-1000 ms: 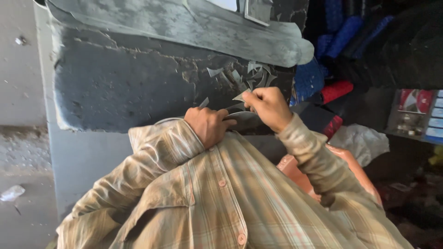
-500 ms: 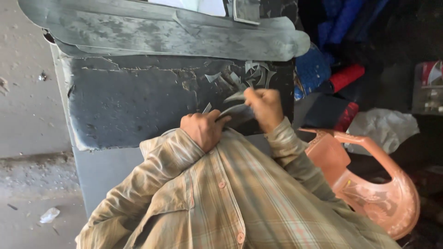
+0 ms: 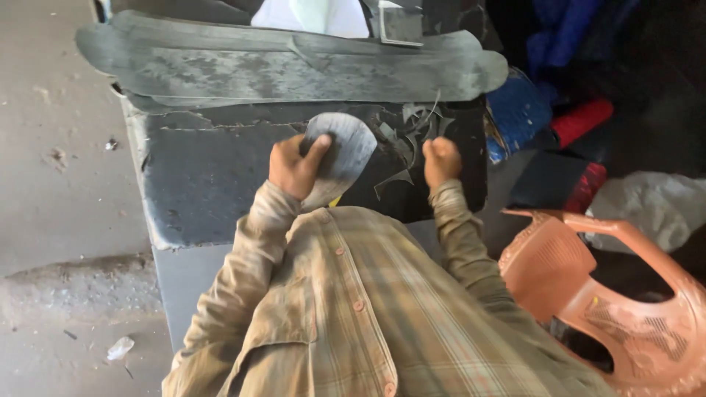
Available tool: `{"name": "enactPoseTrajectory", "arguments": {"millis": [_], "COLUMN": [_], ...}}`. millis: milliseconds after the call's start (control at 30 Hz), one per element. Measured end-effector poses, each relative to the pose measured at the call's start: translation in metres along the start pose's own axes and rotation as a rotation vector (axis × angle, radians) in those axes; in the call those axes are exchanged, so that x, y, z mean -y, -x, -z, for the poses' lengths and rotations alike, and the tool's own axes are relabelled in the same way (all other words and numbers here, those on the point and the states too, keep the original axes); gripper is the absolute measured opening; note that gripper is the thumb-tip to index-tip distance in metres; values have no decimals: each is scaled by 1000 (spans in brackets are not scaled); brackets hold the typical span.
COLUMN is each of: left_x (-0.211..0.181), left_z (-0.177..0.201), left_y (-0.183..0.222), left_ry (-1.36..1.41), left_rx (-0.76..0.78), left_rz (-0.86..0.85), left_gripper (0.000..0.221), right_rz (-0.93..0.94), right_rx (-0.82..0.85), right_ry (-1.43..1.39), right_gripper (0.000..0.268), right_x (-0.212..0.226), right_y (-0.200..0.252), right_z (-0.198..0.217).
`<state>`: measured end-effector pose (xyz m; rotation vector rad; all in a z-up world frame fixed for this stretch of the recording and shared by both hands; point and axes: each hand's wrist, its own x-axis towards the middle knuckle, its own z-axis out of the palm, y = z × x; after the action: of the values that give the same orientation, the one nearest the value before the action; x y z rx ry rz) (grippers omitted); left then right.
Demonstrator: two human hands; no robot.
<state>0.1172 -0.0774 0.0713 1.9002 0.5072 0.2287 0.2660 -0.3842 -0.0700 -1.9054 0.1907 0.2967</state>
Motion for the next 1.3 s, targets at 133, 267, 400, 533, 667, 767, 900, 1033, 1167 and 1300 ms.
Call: {"name": "enactPoseTrajectory", "arguments": {"millis": [133, 267, 400, 533, 667, 767, 900, 1033, 1167, 1300], "left_x": [32, 46, 50, 49, 63, 65, 58, 43, 34, 36], "left_z": [2, 16, 41, 54, 41, 38, 55, 66, 67, 68], "left_y": [-37, -42, -31, -25, -31, -34, -34, -24, -17, -15], "left_ry": [115, 59, 172, 192, 203, 90, 27, 32, 30, 43], "left_rx": [18, -28, -132, -167, -161, -205, -152, -73, -53, -34], "left_rz": [70, 111, 26, 54, 34, 110, 136, 160, 162, 135], "left_gripper": [56, 54, 52, 54, 56, 63, 60, 57, 58, 59], "right_rz": [38, 208, 293, 151, 126, 162, 411, 635, 1007, 1179], "right_rx": [450, 569, 482, 396, 340, 279, 8, -147, -302, -350], "right_ry": [96, 377, 685, 869, 873, 787, 378, 23, 226, 277], "right_gripper": [25, 33, 49, 52, 44, 32, 19, 25, 13, 18], "right_x": [-71, -78, -69, -51, -66, -84, -14, 147, 177, 177], "right_y": [25, 55, 65, 77, 79, 78, 98, 149, 157, 156], "right_z": [-55, -103, -123, -134, -145, -151, -149, -132, -138, -151]}}
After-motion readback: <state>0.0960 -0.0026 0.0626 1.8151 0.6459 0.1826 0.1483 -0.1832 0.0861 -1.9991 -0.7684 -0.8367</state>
